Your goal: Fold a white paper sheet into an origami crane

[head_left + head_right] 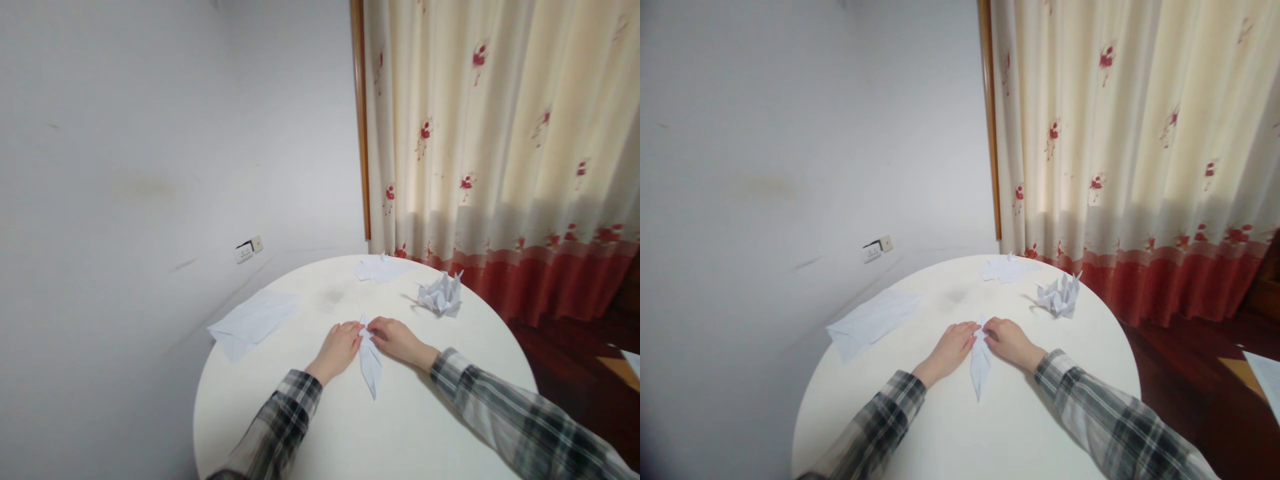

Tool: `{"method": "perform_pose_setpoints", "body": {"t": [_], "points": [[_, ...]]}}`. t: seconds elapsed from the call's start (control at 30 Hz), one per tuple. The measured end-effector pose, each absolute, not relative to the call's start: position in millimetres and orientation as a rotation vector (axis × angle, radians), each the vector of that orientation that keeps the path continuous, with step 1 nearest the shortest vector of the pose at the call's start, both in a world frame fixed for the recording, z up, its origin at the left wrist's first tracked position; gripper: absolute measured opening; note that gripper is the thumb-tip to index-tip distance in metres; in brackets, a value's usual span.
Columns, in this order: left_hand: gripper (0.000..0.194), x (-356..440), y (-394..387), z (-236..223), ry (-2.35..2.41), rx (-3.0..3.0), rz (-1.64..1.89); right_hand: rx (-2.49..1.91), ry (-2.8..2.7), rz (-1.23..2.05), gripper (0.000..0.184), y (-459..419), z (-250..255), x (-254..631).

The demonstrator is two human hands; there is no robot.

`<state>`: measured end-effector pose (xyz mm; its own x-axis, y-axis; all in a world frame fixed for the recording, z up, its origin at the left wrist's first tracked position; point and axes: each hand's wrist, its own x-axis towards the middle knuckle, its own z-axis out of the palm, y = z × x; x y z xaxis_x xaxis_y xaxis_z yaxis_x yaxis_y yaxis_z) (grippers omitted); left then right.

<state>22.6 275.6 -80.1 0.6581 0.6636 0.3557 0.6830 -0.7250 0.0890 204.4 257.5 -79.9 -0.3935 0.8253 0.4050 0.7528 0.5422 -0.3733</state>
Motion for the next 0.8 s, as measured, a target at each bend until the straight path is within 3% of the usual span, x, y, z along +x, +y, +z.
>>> {"method": "perform_pose_setpoints", "body": {"t": [0.57, 0.8], "points": [[0.028, 18, 282, -92, -1.139, -2.907, -0.692, -1.118, -2.201, 0.246, 0.022, 267, -93, 208], [0.034, 19, 283, -93, -1.212, -2.891, -0.906, -1.075, -2.181, 0.271, 0.028, 270, -97, 209]]}}
